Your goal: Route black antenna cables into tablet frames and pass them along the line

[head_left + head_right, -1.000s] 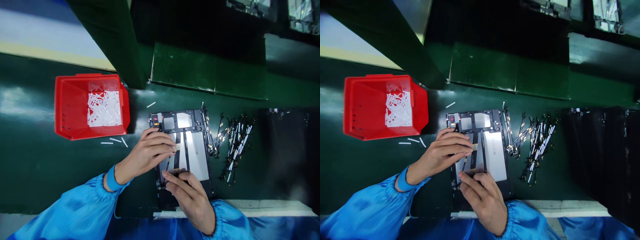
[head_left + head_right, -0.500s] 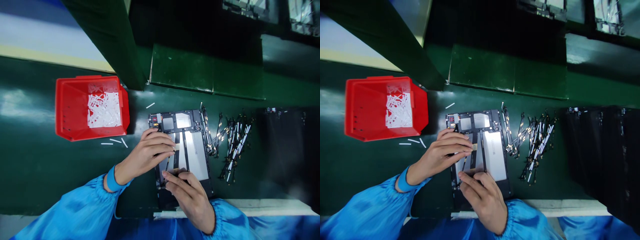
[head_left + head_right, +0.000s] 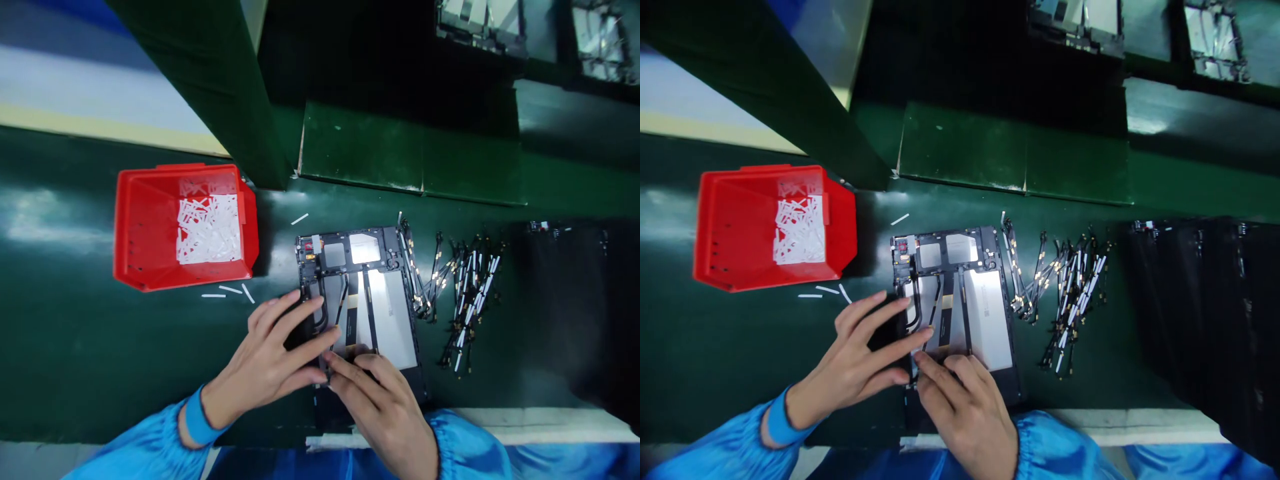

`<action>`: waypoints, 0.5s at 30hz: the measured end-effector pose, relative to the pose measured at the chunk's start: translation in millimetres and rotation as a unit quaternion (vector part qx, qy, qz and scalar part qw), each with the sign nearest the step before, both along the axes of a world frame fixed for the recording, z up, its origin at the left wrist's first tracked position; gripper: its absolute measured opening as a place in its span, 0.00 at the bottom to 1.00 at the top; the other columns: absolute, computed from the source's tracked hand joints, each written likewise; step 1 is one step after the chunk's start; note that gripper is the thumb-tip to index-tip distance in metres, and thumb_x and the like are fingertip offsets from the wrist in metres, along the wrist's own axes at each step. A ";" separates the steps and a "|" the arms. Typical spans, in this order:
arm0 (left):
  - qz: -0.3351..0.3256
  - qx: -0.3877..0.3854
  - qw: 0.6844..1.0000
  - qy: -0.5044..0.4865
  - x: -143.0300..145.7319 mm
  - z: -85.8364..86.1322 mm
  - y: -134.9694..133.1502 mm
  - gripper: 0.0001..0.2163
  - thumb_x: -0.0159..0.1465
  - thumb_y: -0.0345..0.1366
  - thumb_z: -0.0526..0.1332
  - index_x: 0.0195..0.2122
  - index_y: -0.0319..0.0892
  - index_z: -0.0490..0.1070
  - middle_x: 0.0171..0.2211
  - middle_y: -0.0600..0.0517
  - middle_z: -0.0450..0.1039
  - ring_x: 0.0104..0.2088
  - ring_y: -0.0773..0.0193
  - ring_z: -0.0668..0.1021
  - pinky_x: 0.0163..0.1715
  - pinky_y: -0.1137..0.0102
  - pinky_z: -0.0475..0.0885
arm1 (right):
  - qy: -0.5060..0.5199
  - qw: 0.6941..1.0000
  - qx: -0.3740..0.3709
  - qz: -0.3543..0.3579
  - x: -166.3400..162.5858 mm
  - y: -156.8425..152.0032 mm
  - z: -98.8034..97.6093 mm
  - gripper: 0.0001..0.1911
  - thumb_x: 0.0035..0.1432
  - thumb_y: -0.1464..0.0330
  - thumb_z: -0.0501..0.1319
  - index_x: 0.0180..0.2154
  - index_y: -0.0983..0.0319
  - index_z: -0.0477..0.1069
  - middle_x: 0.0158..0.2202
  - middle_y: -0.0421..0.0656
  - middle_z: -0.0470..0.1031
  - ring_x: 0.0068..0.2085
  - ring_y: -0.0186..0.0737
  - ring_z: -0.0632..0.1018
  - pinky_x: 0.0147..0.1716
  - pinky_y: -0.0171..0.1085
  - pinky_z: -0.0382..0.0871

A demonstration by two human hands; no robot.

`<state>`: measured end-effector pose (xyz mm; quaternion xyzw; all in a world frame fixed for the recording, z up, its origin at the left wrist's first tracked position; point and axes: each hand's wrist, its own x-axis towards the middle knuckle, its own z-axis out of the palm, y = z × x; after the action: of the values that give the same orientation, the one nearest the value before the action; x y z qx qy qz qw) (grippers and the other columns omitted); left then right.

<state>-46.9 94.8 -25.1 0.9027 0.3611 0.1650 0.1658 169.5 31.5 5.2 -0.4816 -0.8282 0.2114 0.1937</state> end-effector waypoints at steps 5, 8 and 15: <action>0.000 0.005 1.000 0.015 2.5 -3.8 6.1 0.30 0.62 0.60 0.53 0.62 0.54 0.63 0.66 0.43 0.56 0.64 0.40 0.57 0.61 0.50 0.52 | 0.051 0.996 -0.060 -0.041 -0.7 5.8 12.0 0.11 0.67 0.75 0.52 0.43 0.63 0.72 0.52 0.47 0.76 0.46 0.39 0.77 0.49 0.39 0.74; 0.027 -0.025 0.999 0.007 13.8 -4.1 22.9 0.26 0.65 0.55 0.53 0.63 0.53 0.62 0.68 0.42 0.51 0.65 0.37 0.55 0.60 0.46 0.53 | 0.099 0.981 -0.129 -0.103 0.7 2.0 18.1 0.11 0.68 0.73 0.50 0.43 0.62 0.70 0.42 0.47 0.76 0.42 0.36 0.78 0.42 0.32 0.75; 0.069 -0.056 0.996 0.007 24.8 2.4 30.9 0.21 0.67 0.36 0.57 0.61 0.56 0.64 0.69 0.45 0.44 0.67 0.39 0.50 0.60 0.42 0.53 | 0.022 0.999 -0.023 -0.013 7.9 6.9 16.0 0.29 0.70 0.54 0.44 0.56 0.69 0.66 0.53 0.53 0.74 0.48 0.44 0.79 0.42 0.39 0.76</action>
<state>-22.1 125.8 -22.7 0.8660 0.4322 0.1497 0.2018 177.4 38.3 21.1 -0.4922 -0.8122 0.2380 0.2035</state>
